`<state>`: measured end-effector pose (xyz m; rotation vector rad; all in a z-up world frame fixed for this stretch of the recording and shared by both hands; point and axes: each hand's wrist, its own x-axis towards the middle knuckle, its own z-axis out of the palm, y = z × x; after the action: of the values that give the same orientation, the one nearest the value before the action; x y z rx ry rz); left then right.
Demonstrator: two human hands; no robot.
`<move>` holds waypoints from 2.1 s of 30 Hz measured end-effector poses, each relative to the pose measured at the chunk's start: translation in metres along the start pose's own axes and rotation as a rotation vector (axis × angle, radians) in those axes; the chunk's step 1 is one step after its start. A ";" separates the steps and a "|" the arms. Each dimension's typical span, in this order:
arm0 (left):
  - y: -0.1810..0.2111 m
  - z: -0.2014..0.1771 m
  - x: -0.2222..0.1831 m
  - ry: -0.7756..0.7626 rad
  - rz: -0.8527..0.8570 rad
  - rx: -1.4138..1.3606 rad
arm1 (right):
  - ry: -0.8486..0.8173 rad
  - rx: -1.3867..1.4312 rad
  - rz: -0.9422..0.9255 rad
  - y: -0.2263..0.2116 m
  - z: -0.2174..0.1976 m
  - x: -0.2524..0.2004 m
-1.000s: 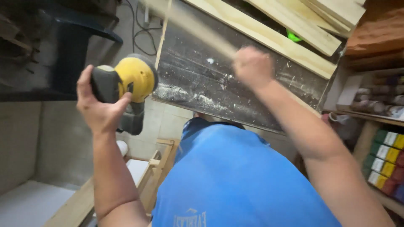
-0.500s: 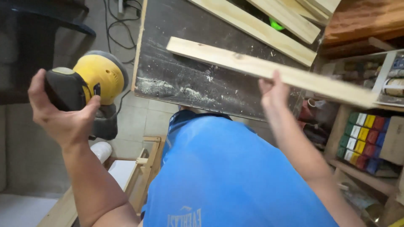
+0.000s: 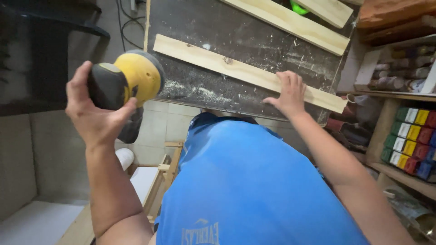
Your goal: Sanding multiple wooden strips using an orbital sander on a workbench to smooth the surfaces and edges.
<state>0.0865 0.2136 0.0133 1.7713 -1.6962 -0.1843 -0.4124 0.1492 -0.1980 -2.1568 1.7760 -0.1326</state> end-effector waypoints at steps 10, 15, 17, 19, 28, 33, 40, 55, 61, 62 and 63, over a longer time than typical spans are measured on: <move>0.047 0.037 0.014 -0.244 0.000 0.037 | 0.056 -0.083 -0.384 0.040 0.000 0.005; 0.064 0.100 0.028 -0.195 0.009 0.032 | -0.029 -0.253 -0.201 0.015 -0.012 0.001; 0.076 0.118 0.034 -0.223 -0.005 0.041 | -0.029 -0.280 -0.193 0.016 -0.007 0.000; 0.085 0.133 0.044 -0.431 -0.013 0.102 | 0.070 -0.256 -0.229 0.019 0.000 0.000; 0.158 0.181 0.054 -0.588 0.113 0.090 | 0.231 -0.264 -0.302 0.026 0.008 0.003; 0.179 0.185 0.052 -0.715 0.155 0.137 | 0.349 -0.300 -0.353 0.026 0.005 0.006; 0.115 0.156 0.079 -0.582 0.007 0.210 | 0.145 -0.343 -0.356 0.035 0.004 0.014; 0.051 0.134 0.099 -0.430 -0.080 0.245 | -0.040 -0.244 -0.305 0.029 -0.006 0.028; 0.113 0.194 0.043 -0.390 0.158 0.229 | -0.100 -0.200 -0.232 0.031 -0.010 0.027; 0.122 0.199 0.037 -0.388 0.159 0.229 | -0.099 -0.201 -0.233 0.031 -0.009 0.028; 0.130 0.203 0.032 -0.405 0.222 0.234 | -0.103 -0.198 -0.226 0.032 -0.008 0.028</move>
<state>-0.1258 0.1195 -0.0606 1.7784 -2.2699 -0.2693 -0.4387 0.1150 -0.2052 -2.4521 1.5422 0.1026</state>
